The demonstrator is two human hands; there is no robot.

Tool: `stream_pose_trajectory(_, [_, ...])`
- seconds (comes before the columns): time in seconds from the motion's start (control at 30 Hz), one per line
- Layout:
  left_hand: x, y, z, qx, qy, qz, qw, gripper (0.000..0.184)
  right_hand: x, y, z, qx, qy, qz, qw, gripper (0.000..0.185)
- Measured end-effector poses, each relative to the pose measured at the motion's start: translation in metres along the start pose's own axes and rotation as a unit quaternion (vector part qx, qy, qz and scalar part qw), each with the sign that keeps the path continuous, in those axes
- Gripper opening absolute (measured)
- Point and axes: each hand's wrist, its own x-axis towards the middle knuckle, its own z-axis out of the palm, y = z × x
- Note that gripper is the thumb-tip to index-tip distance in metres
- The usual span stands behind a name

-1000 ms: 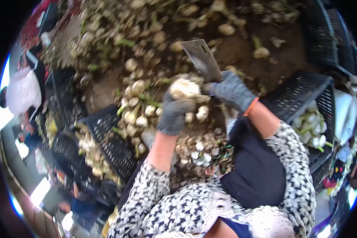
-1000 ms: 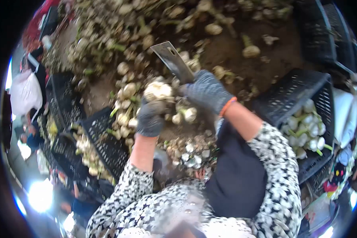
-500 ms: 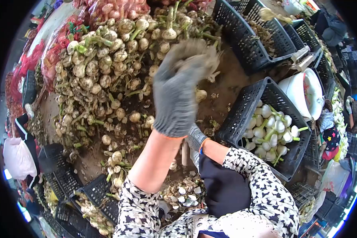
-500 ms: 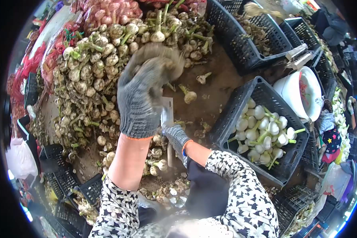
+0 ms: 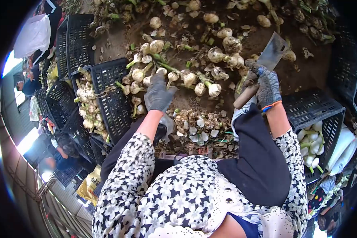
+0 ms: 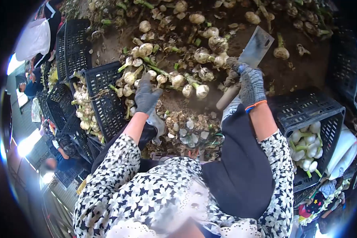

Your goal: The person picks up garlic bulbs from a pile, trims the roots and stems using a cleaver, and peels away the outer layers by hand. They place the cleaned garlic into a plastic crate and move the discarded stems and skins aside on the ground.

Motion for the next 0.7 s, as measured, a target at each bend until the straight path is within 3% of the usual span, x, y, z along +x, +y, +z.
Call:
stream_pose_trajectory(0.07, [0.008, 0.016, 0.002, 0.072, -0.019, 0.048, 0.996, 0.069, 0.011, 0.01, -0.008, -0.027, 0.008, 0.0, 1.0, 0.008])
stream_pose_trajectory(0.13, [0.024, 0.027, 0.011, 0.149, -0.031, 0.174, 0.973, 0.065, 0.02, 0.018, -0.007, -0.058, 0.018, -0.001, 0.998, 0.013])
stream_pose_trajectory(0.17, [0.033, 0.027, 0.021, 0.143, -0.036, 0.175, 0.973, 0.065, 0.022, 0.022, -0.004, -0.083, 0.033, -0.024, 0.996, 0.012])
stream_pose_trajectory(0.23, [0.045, 0.034, 0.036, 0.237, -0.127, 0.328, 0.905, 0.058, 0.018, 0.021, -0.004, -0.094, 0.023, -0.033, 0.995, 0.015])
stream_pose_trajectory(0.33, [0.054, 0.046, 0.036, 0.244, -0.211, 0.341, 0.883, 0.054, 0.023, 0.025, 0.0, -0.128, 0.035, -0.051, 0.99, 0.014])
stream_pose_trajectory(0.4, [0.057, 0.048, 0.026, 0.206, -0.187, 0.335, 0.9, 0.052, 0.014, 0.019, 0.016, -0.17, 0.027, -0.057, 0.983, 0.013])
stream_pose_trajectory(0.47, [0.063, 0.049, 0.014, -0.027, -0.177, 0.212, 0.961, 0.057, 0.013, 0.018, 0.025, -0.307, -0.028, -0.088, 0.947, 0.013])
stream_pose_trajectory(0.5, [0.066, 0.048, 0.014, -0.141, -0.154, 0.167, 0.964, 0.063, 0.022, 0.025, 0.023, -0.384, -0.027, -0.154, 0.91, 0.016])
stream_pose_trajectory(0.53, [0.064, 0.052, 0.008, -0.238, -0.099, 0.15, 0.954, 0.057, 0.003, 0.008, 0.046, -0.447, -0.016, -0.095, 0.889, 0.015])
stream_pose_trajectory(0.57, [0.064, 0.057, 0.0, -0.386, -0.117, 0.126, 0.906, 0.054, 0.001, 0.01, 0.049, -0.55, -0.021, -0.253, 0.796, 0.015])
stream_pose_trajectory(0.6, [0.065, 0.063, -0.009, -0.523, -0.133, 0.102, 0.836, 0.054, 0.004, 0.014, 0.051, -0.629, -0.023, -0.401, 0.666, 0.018])
stream_pose_trajectory(0.63, [0.066, 0.07, -0.019, -0.61, -0.146, 0.089, 0.774, 0.056, 0.009, 0.016, 0.055, -0.625, -0.059, -0.413, 0.66, 0.018])
stream_pose_trajectory(0.67, [0.061, 0.08, -0.037, -0.629, -0.172, 0.061, 0.756, 0.058, 0.006, 0.013, 0.064, -0.649, -0.082, -0.456, 0.603, 0.021])
stream_pose_trajectory(0.7, [0.061, 0.077, -0.038, -0.611, -0.181, 0.074, 0.767, 0.056, 0.0, 0.008, 0.072, -0.676, -0.104, -0.434, 0.587, 0.023])
